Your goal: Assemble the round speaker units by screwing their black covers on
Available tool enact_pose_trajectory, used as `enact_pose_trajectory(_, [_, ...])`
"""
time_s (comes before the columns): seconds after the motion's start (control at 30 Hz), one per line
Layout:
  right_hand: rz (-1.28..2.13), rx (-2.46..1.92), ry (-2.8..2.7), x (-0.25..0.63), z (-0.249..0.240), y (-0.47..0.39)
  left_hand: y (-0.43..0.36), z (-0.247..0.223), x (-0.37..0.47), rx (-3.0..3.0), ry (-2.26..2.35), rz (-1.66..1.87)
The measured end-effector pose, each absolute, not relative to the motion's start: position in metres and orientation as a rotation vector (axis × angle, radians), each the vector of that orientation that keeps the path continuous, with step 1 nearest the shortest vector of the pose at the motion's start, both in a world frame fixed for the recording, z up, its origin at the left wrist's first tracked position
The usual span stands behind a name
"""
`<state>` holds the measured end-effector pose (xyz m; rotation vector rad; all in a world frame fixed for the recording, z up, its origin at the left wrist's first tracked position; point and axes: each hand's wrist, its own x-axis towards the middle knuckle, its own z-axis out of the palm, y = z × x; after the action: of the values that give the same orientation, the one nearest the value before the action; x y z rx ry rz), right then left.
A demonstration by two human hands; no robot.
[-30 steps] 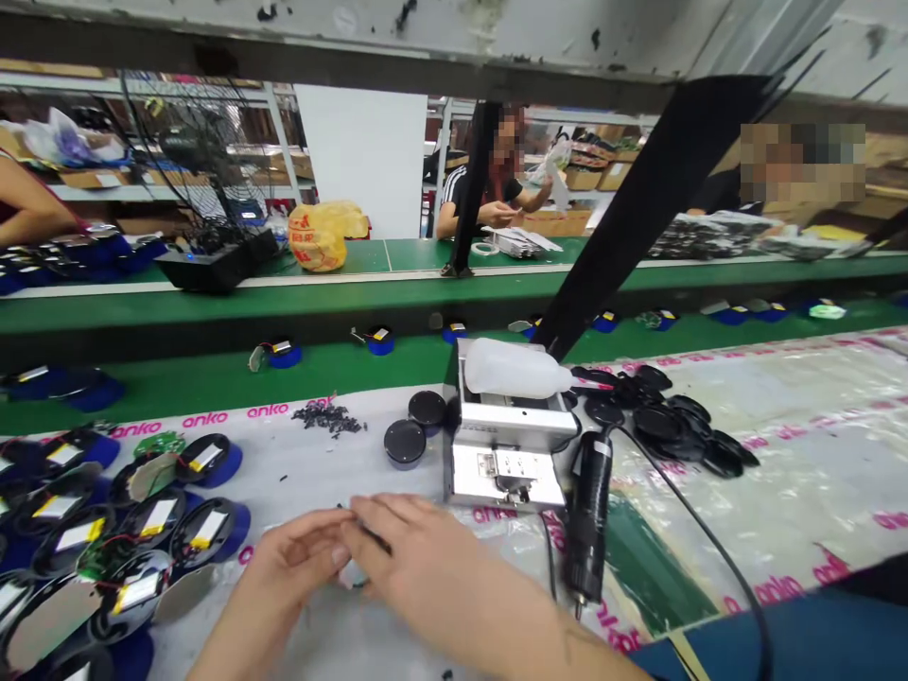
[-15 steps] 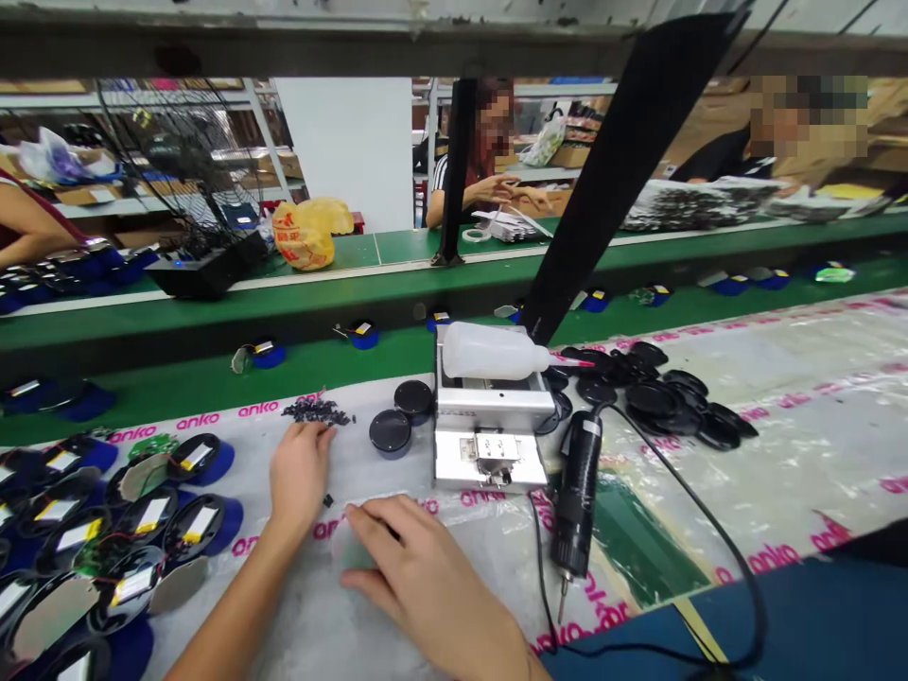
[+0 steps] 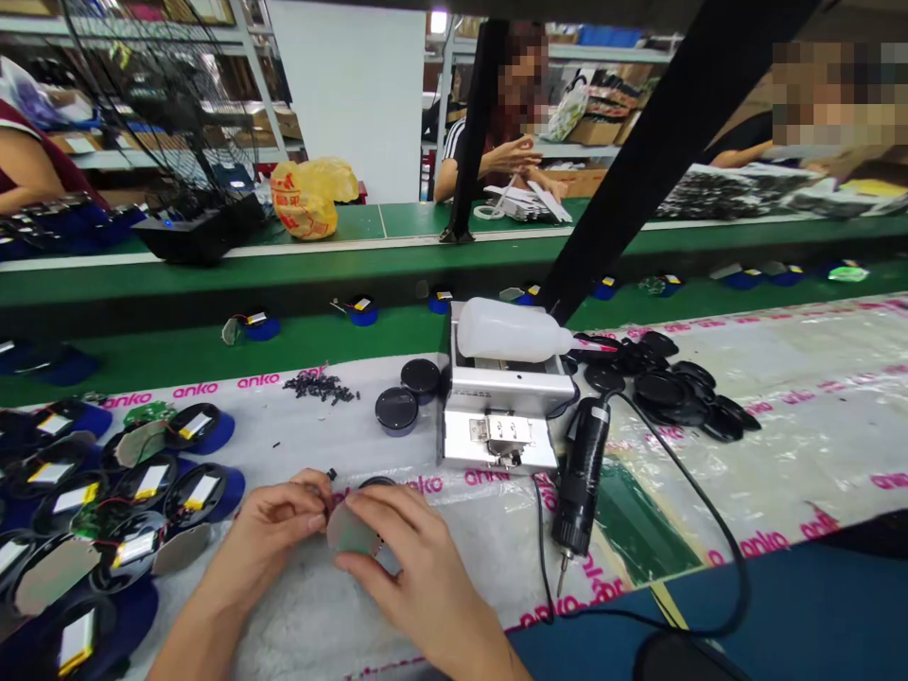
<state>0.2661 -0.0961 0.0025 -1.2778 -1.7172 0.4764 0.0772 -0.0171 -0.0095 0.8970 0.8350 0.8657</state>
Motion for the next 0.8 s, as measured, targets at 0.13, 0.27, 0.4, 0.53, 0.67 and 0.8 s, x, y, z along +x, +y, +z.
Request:
enact_pose_trajectory(0.13, [0.534,-1.246,-1.78,0.264,0.006,-0.095,-0.019,-0.013,0.076,0.701,0.754,0.827])
enact_pose_trajectory(0.27, [0.539,-1.213,-1.813,0.264,0.006,-0.092,-0.019,-0.015,0.075,0.609,0.749,0.783])
enact_pose_trajectory(0.4, [0.509,-1.197,-1.874,0.266,0.007,-0.09,-0.019,-0.017,0.075,0.57,0.758,0.763])
enact_pose_trajectory(0.53, [0.417,-1.219,-2.026,0.269,0.02,-0.09,-0.017,-0.012,0.072,0.625,0.812,0.729])
enact_pose_trajectory(0.67, [0.299,-1.217,-2.212,0.272,0.033,-0.087,-0.011,0.0,0.069,0.78,0.906,0.643])
enact_pose_trajectory(0.8, [0.271,-1.162,-2.274,0.275,0.034,-0.082,-0.002,0.009,0.067,0.822,0.898,0.532])
